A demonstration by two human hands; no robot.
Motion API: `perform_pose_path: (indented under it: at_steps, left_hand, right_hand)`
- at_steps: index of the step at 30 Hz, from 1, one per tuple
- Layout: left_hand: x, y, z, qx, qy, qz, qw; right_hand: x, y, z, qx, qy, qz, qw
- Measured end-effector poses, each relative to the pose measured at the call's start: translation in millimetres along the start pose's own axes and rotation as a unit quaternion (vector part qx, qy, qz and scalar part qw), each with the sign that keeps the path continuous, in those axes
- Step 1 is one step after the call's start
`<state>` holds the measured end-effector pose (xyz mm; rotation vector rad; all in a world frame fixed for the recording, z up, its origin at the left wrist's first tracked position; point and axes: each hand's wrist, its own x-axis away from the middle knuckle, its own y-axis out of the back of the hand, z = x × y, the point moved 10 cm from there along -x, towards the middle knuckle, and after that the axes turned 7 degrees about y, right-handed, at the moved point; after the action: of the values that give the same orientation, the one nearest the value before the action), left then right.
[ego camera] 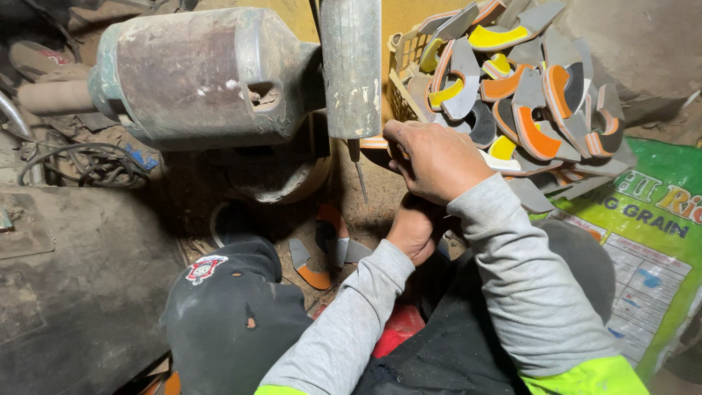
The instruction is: The person sits on the floor and uses a bench grinder to smooth the edges of multiple colorful sandals. They handle each sandal one at a time, pressing the edges against the rotating wheel, then place the finished items into a nearby basket.
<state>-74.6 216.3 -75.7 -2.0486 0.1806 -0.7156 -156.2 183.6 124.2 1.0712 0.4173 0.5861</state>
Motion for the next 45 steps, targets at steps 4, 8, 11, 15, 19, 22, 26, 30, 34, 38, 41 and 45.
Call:
perform_pose_path:
  at_steps: [4,8,11,15,19,22,26,30,34,38,41,45]
  left_hand:
    - [-7,-3,0,0.016,-0.039,0.043,0.998]
    - [-12,-2,2,0.029,-0.042,0.061,0.997]
    - [-14,-2,3,0.044,-0.033,0.057,0.997]
    - [-16,-6,0,0.054,-0.020,0.054,0.997]
    - [-15,3,-6,0.041,-0.010,0.002,0.999]
    - [-12,6,-10,0.037,-0.021,0.000,0.999]
    - [-8,15,-16,0.018,-0.035,-0.008,0.999]
    - [6,14,-35,-0.007,-0.103,-0.006,0.995]
    - [19,7,-47,-0.008,-0.094,0.010,0.996]
    - [30,6,-56,-0.011,-0.062,0.010,0.998]
    - [36,3,-62,-0.021,-0.051,0.026,0.998]
    - [41,6,-67,-0.032,-0.030,0.007,0.999]
  right_hand:
    - [-5,4,3,0.024,0.013,0.008,1.000]
    - [-8,7,4,0.029,0.012,0.011,0.999]
    - [-11,7,4,0.037,0.006,0.018,0.999]
    - [-16,5,1,0.064,-0.007,0.036,0.997]
    - [-21,7,-1,0.039,-0.002,0.021,0.999]
    - [-21,2,-7,0.014,-0.019,0.021,1.000]
    - [-22,-4,-13,-0.010,-0.014,0.002,1.000]
    - [-21,-7,-12,-0.033,0.025,-0.057,0.998]
    - [-23,-16,-19,-0.046,0.010,-0.070,0.996]
    - [-24,-22,-26,-0.061,-0.026,-0.080,0.995]
    - [-23,-27,-30,-0.076,-0.049,-0.082,0.993]
    - [-20,-21,-28,-0.096,-0.023,-0.142,0.985]
